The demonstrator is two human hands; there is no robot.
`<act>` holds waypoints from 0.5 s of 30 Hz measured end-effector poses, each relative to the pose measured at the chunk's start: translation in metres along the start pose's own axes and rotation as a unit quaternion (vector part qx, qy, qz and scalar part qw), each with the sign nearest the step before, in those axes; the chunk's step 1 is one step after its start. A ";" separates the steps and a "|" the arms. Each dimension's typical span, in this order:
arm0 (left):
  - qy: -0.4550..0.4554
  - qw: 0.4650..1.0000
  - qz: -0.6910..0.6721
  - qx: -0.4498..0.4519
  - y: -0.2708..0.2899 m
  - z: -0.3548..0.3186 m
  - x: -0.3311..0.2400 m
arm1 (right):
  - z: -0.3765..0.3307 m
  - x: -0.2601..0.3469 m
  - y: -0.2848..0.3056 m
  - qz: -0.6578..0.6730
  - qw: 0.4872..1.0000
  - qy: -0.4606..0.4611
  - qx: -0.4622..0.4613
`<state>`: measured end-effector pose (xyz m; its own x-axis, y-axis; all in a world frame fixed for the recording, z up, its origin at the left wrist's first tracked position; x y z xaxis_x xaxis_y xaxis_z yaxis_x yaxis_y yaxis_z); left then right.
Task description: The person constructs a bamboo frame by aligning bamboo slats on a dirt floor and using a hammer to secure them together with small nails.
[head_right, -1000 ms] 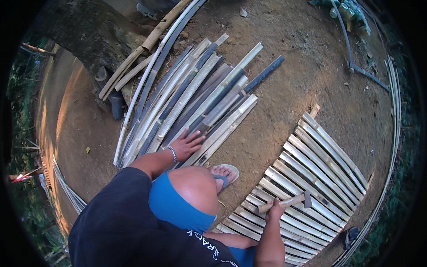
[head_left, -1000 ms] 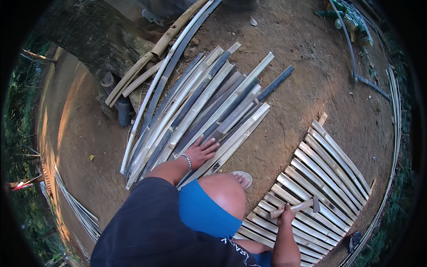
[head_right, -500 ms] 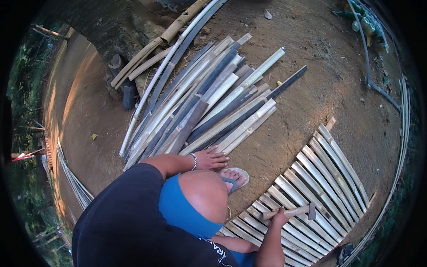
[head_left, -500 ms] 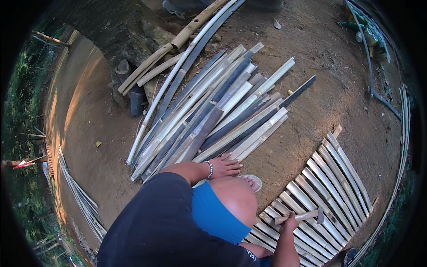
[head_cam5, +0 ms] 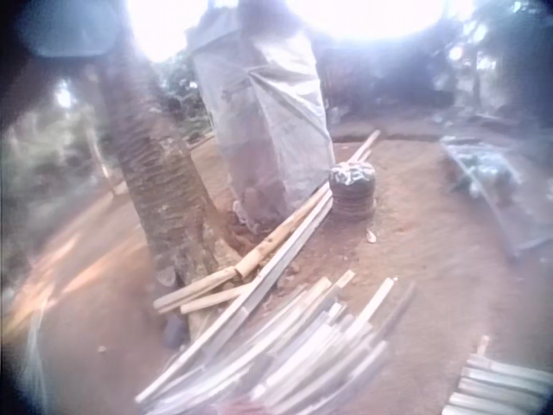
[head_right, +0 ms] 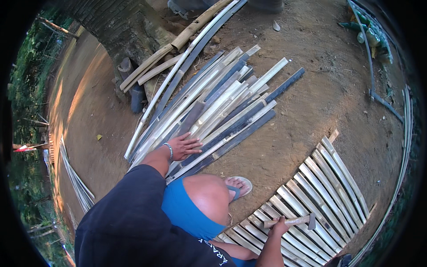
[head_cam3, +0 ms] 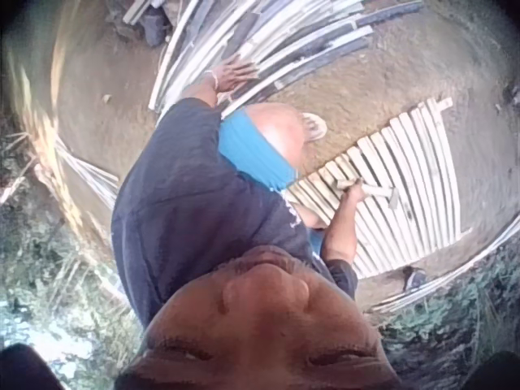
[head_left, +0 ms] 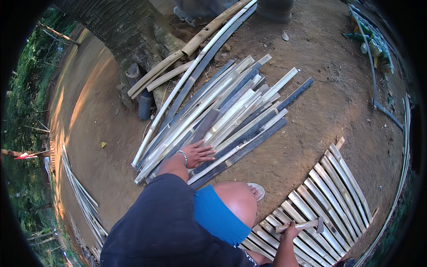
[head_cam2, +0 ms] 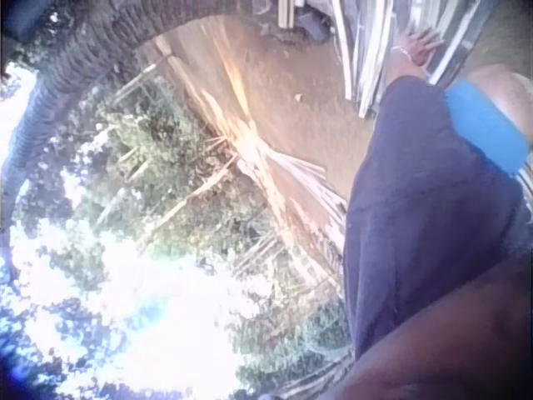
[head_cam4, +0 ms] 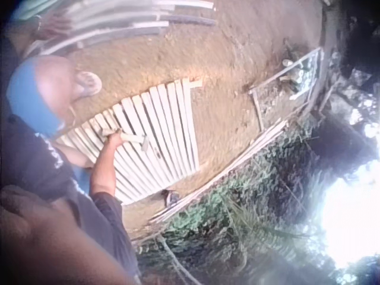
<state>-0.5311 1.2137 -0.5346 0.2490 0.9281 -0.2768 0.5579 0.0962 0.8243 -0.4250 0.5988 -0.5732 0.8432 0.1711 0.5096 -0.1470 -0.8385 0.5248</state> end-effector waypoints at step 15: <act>0.032 0.996 -0.037 0.068 0.008 0.005 -0.070 | 0.026 -0.027 -0.006 0.019 1.000 -0.007 -0.023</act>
<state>-0.5403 1.1483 -0.5110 0.1545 0.9419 -0.2982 0.6760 0.1193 0.7272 -0.4333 0.5863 -0.6079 0.8433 0.1324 0.5210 -0.2022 -0.8199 0.5356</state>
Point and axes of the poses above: each hand's wrist, its own z-axis towards the middle knuckle, its own y-axis out of the back of the hand, x = y × z, the point moved 6 cm from there along z, towards the middle knuckle, and after that the axes turned 14 degrees about -z, right-handed, at the moved point
